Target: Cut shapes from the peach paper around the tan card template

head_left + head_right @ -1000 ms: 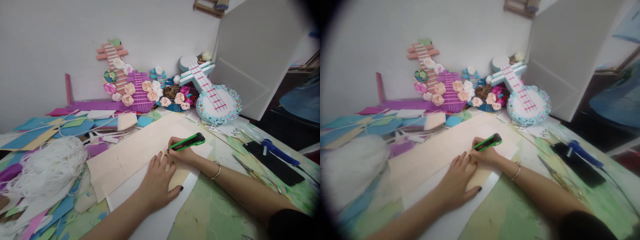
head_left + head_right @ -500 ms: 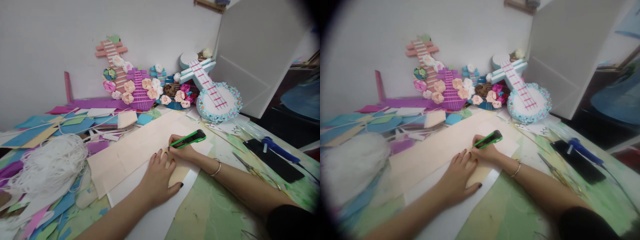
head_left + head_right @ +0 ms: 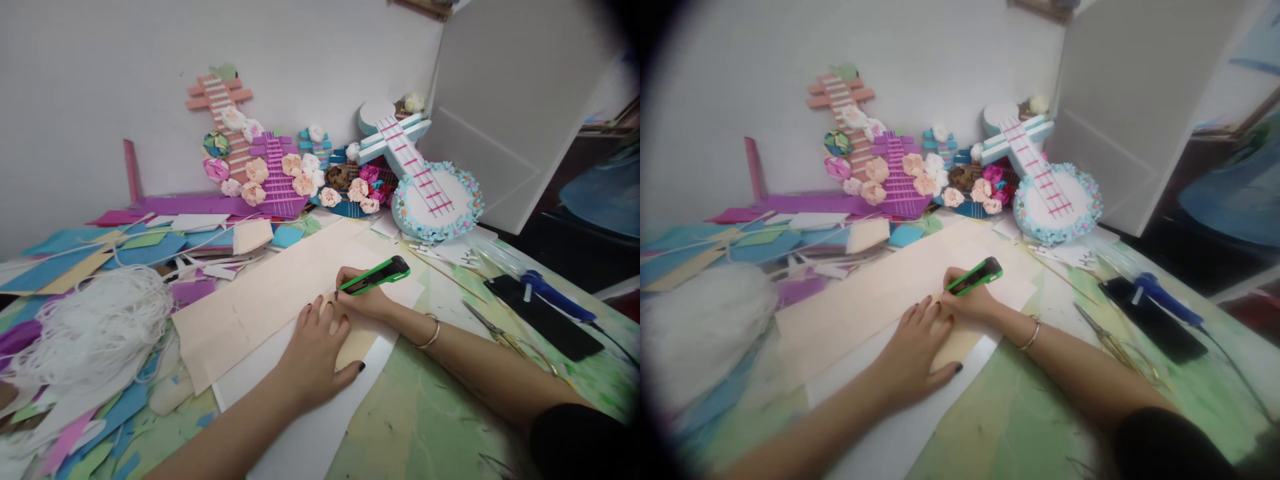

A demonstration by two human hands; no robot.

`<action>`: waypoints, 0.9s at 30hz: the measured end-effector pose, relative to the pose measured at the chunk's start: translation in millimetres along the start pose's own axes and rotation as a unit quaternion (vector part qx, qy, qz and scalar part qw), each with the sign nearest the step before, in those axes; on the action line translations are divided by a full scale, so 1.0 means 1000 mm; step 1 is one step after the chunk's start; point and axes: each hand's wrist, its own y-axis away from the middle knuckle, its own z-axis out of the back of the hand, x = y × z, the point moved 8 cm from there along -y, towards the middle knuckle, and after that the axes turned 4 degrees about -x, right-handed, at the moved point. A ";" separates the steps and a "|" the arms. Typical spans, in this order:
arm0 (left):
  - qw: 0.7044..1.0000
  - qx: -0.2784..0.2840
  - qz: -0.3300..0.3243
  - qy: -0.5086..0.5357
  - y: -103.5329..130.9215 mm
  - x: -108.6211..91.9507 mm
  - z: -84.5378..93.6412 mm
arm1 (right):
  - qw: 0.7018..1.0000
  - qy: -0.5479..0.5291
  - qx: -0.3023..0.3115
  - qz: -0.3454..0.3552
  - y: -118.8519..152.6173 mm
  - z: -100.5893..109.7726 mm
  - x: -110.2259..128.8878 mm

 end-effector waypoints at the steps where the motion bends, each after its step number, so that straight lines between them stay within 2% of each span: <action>1: 1.000 0.001 0.000 0.000 0.000 0.000 0.000 | 1.000 0.000 0.000 0.001 0.000 0.000 0.000; 27: 1.000 0.000 0.003 -0.003 0.000 -0.001 0.003 | 1.000 -0.004 0.011 -0.005 0.001 -0.001 0.000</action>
